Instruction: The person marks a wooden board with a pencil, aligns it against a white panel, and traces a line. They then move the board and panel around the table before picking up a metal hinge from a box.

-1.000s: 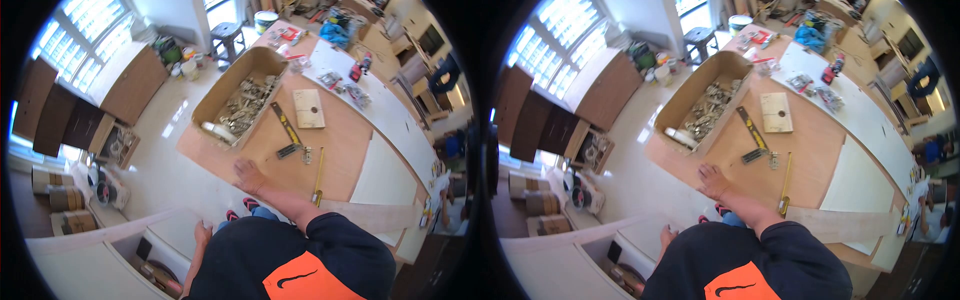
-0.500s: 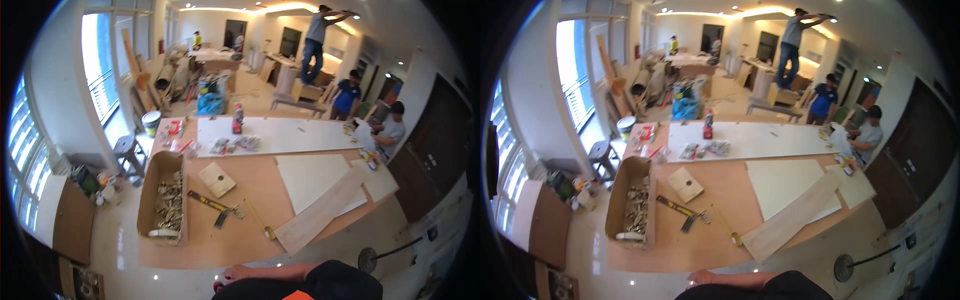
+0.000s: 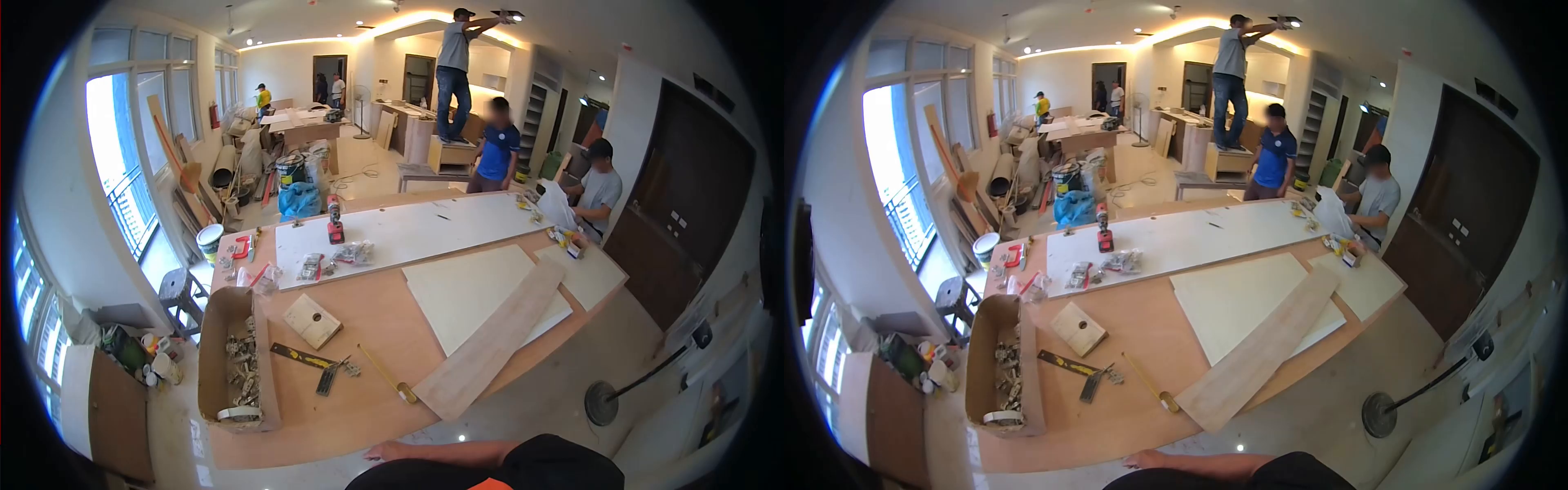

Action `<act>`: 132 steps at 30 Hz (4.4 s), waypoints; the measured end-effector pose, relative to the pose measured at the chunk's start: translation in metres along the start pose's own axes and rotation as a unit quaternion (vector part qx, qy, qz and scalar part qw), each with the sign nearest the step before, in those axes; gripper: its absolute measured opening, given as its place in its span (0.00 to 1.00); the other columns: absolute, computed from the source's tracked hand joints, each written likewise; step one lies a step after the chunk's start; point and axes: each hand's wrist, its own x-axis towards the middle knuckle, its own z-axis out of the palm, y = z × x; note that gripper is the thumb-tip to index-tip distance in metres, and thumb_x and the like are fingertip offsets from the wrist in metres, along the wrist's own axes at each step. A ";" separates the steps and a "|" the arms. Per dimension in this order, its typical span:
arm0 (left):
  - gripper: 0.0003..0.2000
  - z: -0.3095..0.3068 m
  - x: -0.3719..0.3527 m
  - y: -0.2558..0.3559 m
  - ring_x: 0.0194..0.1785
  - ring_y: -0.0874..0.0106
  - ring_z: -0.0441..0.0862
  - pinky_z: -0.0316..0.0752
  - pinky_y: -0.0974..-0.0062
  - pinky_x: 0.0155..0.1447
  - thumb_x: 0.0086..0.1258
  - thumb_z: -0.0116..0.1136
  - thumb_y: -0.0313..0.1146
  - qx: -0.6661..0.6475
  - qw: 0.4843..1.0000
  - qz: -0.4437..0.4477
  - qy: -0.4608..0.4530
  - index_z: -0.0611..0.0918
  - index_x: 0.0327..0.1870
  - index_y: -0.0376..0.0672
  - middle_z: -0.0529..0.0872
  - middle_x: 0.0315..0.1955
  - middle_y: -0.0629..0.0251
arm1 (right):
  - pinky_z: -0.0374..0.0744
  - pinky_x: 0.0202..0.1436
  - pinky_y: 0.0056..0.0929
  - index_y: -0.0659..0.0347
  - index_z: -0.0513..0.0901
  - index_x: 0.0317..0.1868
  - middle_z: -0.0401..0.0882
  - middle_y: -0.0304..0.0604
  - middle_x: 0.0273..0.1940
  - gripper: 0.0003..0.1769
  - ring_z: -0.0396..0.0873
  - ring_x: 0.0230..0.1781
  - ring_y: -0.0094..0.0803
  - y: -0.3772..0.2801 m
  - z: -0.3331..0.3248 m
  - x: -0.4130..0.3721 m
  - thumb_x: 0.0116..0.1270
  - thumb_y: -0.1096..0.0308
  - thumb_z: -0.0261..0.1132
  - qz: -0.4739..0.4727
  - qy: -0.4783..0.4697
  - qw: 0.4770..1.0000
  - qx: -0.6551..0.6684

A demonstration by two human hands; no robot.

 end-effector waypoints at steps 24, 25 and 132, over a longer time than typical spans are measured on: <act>0.12 -0.005 -0.015 0.196 0.36 0.62 0.85 0.79 0.60 0.38 0.69 0.58 0.40 -0.157 0.964 0.199 -0.082 0.86 0.39 0.40 0.87 0.35 0.53 | 0.72 0.68 0.45 0.64 0.82 0.59 0.81 0.57 0.60 0.40 0.76 0.64 0.54 0.125 -0.053 -0.234 0.76 0.34 0.46 0.326 -0.146 0.928 0.105; 0.11 -0.021 -0.023 0.225 0.36 0.61 0.85 0.80 0.58 0.42 0.69 0.57 0.37 -0.126 0.949 0.283 -0.056 0.87 0.36 0.40 0.87 0.35 0.51 | 0.71 0.69 0.45 0.63 0.82 0.60 0.80 0.57 0.62 0.41 0.75 0.66 0.54 0.161 -0.028 -0.247 0.75 0.32 0.47 0.339 -0.147 0.926 0.082; 0.23 -0.424 0.135 0.342 0.31 0.77 0.82 0.76 0.80 0.35 0.71 0.55 0.24 -0.715 0.620 0.161 0.280 0.74 0.68 0.35 0.86 0.40 0.62 | 0.79 0.48 0.45 0.60 0.86 0.43 0.86 0.54 0.43 0.21 0.82 0.43 0.52 0.018 0.159 -0.263 0.78 0.54 0.53 0.598 0.189 0.778 0.025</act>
